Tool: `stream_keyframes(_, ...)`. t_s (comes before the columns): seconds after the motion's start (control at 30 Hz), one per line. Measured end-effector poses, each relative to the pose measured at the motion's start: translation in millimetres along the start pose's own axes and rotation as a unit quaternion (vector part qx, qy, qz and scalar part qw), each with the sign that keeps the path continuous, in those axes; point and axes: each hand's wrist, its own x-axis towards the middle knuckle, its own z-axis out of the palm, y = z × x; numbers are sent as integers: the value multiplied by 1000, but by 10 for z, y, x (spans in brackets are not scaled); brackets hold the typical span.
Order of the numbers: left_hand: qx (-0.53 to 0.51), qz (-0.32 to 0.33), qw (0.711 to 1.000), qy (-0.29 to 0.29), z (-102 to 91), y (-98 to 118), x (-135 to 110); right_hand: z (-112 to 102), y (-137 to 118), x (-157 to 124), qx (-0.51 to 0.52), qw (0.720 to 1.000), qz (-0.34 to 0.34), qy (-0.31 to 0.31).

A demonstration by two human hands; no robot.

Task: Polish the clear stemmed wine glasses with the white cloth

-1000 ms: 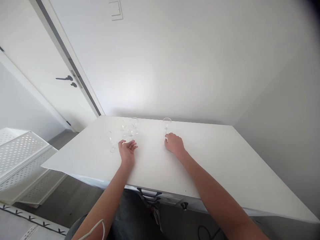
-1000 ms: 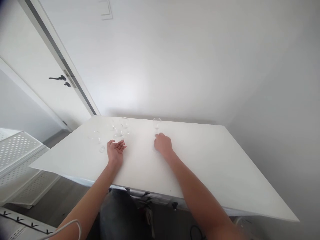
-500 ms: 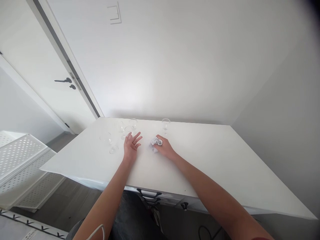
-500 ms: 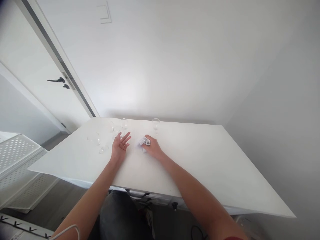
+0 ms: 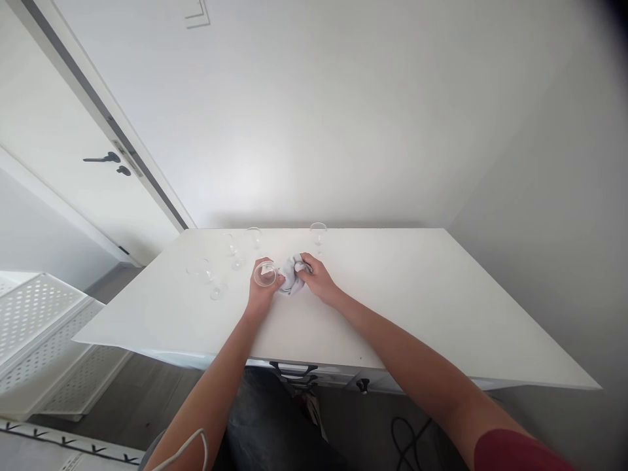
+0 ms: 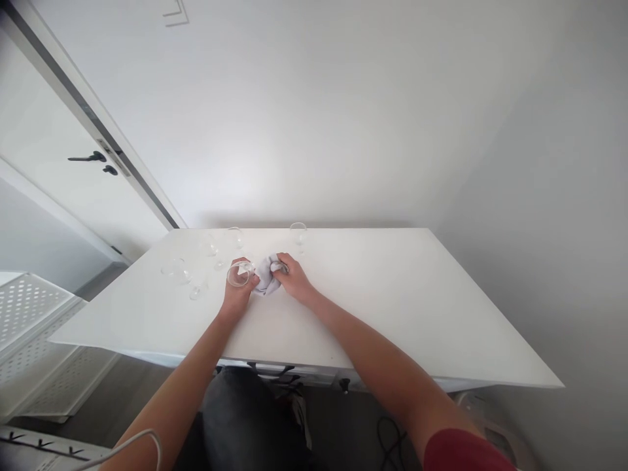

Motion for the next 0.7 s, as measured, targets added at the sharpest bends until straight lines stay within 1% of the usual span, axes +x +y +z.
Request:
stream_keyframes(0.07,16,2,1000,16,1,6,2,-11,-5,-4,-5,1000,-6,-20)
stream_keyframes(0.2,24,-5,998,55,-21,42,2,-40,-20,11,1,999,32,-30)
stream_keyframes(0.3,24,-5,996,80,-57,66,-2,-96,-32,30,-21,998,49,-24)
stream_keyframes(0.37,23,-11,996,87,-71,68,-6,-143,-47,31,-26,998,63,-7)
stream_keyframes(0.43,9,-27,996,90,-69,56,-11,-180,-74,16,-36,996,76,-11)
stream_keyframes(0.5,-5,-41,995,92,-57,39,-16,-191,-114,-10,-76,995,50,-42)
stream_keyframes(0.6,-1,-44,996,73,-48,25,-26,-148,-168,-59,-136,984,-10,-113)
stream_keyframes(0.63,3,-46,997,62,-50,25,-30,-121,-176,-74,-134,981,-13,-138)
stream_keyframes(0.7,15,-53,997,45,-59,30,-37,-63,-170,-99,-93,978,11,-187)
